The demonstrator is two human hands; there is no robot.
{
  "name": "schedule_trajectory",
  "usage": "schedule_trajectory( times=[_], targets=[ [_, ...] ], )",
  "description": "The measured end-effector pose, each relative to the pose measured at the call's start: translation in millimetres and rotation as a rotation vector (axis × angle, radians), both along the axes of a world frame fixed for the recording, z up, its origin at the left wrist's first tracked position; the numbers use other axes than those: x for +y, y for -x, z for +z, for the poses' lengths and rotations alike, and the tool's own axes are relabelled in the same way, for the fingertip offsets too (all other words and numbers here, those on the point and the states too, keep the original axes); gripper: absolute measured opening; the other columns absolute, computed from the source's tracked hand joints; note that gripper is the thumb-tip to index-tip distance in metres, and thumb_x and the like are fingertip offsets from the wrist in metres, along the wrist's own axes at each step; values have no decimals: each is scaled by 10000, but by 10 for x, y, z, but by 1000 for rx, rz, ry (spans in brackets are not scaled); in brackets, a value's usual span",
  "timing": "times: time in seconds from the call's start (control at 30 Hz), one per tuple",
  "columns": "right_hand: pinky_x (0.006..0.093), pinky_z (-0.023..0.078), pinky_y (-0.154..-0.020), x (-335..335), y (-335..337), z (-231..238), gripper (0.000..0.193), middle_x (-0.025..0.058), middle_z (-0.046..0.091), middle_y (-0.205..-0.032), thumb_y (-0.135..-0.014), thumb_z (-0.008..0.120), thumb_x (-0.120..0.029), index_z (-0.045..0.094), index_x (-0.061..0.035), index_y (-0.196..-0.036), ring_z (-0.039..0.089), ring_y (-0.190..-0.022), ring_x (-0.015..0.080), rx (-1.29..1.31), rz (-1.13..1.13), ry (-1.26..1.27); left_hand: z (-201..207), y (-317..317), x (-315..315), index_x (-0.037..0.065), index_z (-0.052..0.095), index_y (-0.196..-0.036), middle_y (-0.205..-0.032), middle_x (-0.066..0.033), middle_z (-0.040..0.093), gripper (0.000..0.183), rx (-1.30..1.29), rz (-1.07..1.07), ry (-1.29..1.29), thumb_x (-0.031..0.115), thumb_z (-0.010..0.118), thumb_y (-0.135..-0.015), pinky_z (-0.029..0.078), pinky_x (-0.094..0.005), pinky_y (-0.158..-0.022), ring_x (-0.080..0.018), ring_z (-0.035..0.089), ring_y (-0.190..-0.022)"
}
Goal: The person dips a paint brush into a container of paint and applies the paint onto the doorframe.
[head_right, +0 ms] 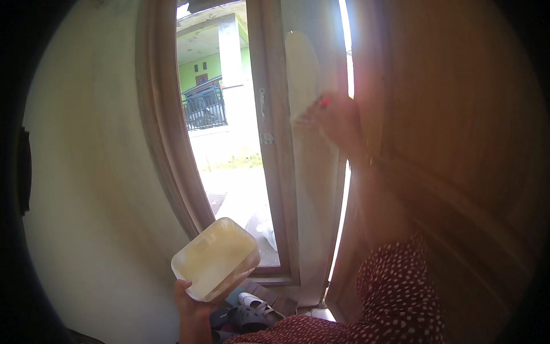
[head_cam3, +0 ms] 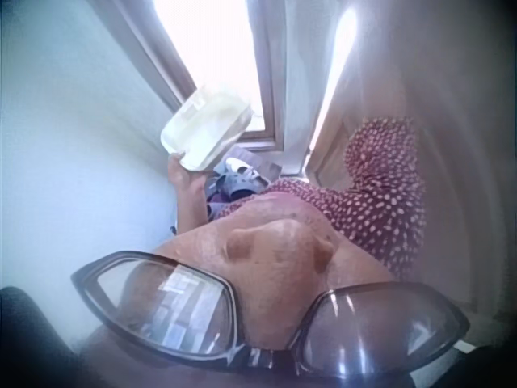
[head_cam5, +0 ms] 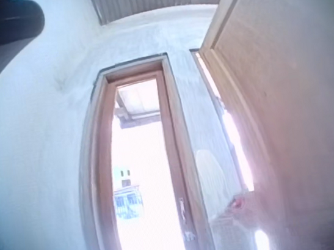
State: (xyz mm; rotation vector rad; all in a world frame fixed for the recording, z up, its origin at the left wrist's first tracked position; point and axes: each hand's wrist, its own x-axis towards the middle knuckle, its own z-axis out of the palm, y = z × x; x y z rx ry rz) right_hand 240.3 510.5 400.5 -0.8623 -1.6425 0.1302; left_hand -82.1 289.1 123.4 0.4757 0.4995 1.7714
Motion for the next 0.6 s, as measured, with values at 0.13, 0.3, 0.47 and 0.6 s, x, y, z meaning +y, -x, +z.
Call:
schedule_trajectory(
  times=[0.13,0.3,0.47,0.6],
  targets=[
    [257,445,-457,23,252,1028,187,59,635,-676,-893,688,-139,652,18,-798,714,-669,168,149,116,-155,18,41,-89,0,418,-1418,-1334,-229,537,780,-5,61,4,271,565,-701,481,-585,-995,-419,557,-1206],
    [387,522,-667,415,404,2139,309,111,718,-733,-747,804,-326,738,-27,-790,651,-654,264,176,-309,-586,12,104,-31,14,428,-1412,-1338,-219,531,752,-15,164,-10,262,568,-715,476,-589,-994,-413,548,-1217],
    [408,513,-659,804,539,2791,256,164,686,-703,-742,798,-248,718,-5,-761,654,-661,285,309,-239,-1052,-73,226,157,36,427,-1418,-1330,-198,537,745,-24,234,-31,271,554,-723,469,-598,-996,-406,542,-1225],
    [411,510,-662,988,642,2735,265,173,690,-738,-765,788,-253,718,2,-791,667,-690,296,256,-329,-966,-50,327,293,61,427,-1424,-1331,-184,537,746,-42,272,-58,284,545,-722,462,-617,-993,-403,535,-1233]
  ],
)
